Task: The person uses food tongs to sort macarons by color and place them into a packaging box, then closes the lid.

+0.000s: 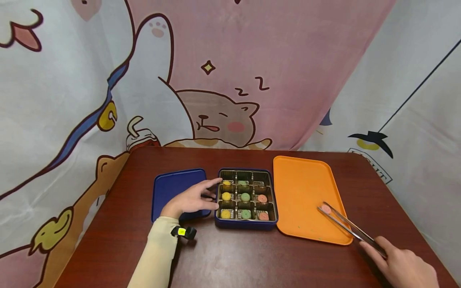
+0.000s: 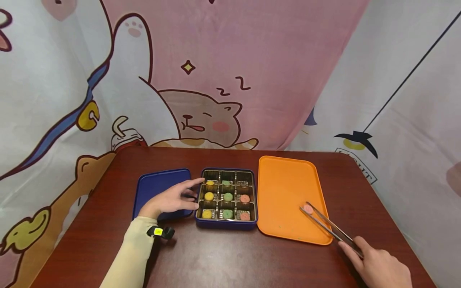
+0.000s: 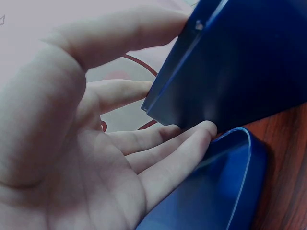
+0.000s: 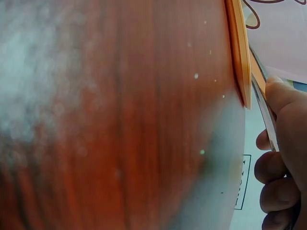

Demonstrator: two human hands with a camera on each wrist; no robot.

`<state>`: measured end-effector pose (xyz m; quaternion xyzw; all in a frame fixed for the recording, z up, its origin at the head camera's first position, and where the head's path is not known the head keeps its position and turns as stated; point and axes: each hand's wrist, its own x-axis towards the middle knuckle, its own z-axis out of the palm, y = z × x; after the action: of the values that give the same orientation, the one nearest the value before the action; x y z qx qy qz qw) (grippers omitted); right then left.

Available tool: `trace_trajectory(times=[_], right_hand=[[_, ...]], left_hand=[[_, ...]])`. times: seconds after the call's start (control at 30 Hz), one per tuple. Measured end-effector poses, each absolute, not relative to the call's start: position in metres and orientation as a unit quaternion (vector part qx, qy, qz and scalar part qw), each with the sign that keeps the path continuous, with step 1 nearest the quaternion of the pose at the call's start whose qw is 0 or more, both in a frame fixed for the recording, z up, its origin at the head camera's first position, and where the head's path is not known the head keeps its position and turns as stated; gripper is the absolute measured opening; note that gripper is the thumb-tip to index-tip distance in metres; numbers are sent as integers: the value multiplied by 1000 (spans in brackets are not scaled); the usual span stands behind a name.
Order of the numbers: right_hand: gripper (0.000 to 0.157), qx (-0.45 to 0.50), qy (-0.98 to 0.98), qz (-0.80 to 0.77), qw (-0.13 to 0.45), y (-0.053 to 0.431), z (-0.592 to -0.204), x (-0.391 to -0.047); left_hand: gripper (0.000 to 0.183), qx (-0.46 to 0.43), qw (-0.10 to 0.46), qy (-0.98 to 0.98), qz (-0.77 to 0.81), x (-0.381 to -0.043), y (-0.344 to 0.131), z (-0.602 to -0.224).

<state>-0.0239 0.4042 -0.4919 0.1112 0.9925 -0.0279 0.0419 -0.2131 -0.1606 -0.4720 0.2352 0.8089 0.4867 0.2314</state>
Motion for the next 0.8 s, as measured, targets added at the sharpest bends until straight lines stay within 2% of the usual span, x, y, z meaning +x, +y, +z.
trace_trajectory(times=[0.17, 0.8], right_hand=[[56, 106, 994, -27, 13, 405, -494, -23], [58, 99, 995, -27, 7, 401, -491, -24]], left_hand=[[91, 235, 230, 810, 485, -213, -160, -472], [91, 236, 233, 806, 490, -213, -160, -472]])
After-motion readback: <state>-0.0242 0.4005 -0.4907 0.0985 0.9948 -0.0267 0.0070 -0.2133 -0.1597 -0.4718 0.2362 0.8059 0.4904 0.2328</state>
